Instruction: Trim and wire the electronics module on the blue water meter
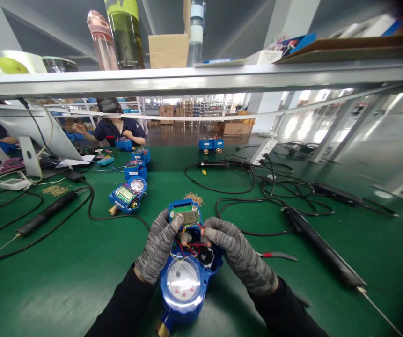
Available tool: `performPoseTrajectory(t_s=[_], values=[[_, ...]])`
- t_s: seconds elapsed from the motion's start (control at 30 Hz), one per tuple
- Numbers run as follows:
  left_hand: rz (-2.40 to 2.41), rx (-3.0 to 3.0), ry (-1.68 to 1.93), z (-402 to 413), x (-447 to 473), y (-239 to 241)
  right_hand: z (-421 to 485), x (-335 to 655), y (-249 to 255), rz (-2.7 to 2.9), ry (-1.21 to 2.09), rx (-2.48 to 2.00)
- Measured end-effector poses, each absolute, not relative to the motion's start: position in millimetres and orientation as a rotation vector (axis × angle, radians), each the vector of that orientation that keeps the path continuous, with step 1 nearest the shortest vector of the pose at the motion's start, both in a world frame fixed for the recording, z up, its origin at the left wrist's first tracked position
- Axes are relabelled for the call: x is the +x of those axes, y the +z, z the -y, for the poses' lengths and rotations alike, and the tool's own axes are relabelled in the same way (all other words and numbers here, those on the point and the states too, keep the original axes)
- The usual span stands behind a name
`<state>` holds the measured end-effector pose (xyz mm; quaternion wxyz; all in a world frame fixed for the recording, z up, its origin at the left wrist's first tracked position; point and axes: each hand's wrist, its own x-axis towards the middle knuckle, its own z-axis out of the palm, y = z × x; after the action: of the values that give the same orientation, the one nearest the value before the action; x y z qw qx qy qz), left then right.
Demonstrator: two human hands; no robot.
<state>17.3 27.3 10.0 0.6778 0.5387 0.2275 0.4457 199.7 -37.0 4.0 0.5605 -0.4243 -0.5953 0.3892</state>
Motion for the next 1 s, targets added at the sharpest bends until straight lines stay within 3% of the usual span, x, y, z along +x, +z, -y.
performPoseTrajectory(t_s=[0.13, 0.33, 0.47, 0.63, 0.83, 1.0], values=[[-0.57, 1.257, 1.068, -28, 17, 9, 35, 199, -1, 1.459, 0.829, -1.046], [-0.548, 1.124, 1.042, -26, 18, 5, 33, 188, -14, 1.458, 0.219, -1.21], [-0.538, 1.166, 1.122, -24, 18, 7, 35, 186, -16, 1.466, 0.056, -1.232], [-0.565, 1.26, 1.179, -25, 18, 9, 36, 191, -12, 1.484, 0.142, -1.233], [-0.524, 1.261, 1.152, -24, 18, 8, 38, 194, -3, 1.354, 0.745, -1.078], [-0.557, 1.343, 1.139, -22, 18, 7, 40, 209, -21, 1.287, 0.769, -1.064]])
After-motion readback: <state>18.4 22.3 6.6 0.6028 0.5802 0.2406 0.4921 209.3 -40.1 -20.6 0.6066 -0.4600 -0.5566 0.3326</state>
